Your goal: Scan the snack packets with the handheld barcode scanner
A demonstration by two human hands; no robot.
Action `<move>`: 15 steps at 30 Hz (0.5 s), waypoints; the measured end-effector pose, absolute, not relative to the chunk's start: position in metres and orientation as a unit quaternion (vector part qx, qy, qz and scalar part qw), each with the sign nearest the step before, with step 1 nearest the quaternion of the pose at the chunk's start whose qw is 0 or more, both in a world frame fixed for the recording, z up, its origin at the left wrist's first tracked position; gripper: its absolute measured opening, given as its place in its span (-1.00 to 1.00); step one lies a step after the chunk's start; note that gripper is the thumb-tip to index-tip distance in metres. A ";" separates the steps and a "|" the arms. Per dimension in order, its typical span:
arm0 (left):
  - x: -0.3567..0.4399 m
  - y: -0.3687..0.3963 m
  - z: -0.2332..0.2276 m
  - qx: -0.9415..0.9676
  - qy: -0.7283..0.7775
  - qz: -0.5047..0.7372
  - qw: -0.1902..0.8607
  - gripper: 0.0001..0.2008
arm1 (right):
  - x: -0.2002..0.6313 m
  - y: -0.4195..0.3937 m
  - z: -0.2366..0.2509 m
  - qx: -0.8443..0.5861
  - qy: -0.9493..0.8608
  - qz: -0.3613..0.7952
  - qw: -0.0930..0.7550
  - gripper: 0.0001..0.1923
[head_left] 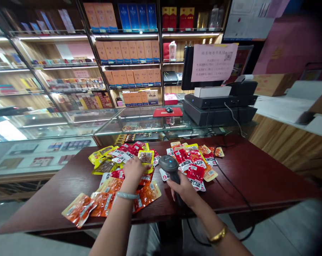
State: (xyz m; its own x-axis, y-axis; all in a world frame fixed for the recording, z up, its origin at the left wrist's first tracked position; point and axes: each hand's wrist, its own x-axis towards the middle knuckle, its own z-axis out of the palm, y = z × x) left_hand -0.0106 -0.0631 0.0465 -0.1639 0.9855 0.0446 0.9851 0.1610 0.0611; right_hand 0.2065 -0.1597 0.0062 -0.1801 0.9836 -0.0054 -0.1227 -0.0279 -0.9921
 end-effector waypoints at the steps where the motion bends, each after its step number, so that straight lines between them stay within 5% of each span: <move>1: -0.008 -0.063 0.045 0.649 0.760 0.040 -0.003 -0.27 | 0.207 -0.158 0.003 -0.423 -0.508 0.580 0.475 -0.62; 6: -0.006 -0.057 0.043 0.641 0.761 0.102 0.008 -0.45 | 0.212 -0.153 -0.008 -0.421 -0.488 0.598 0.477 -0.51; 11: -0.003 -0.045 0.031 0.591 0.730 0.287 0.191 -0.68 | 0.214 -0.156 0.007 -0.432 -0.476 0.592 0.486 -0.50; 15: 0.017 -0.044 0.014 0.568 0.650 0.423 0.274 -0.62 | 0.216 -0.159 0.023 -0.414 -0.480 0.587 0.504 -0.54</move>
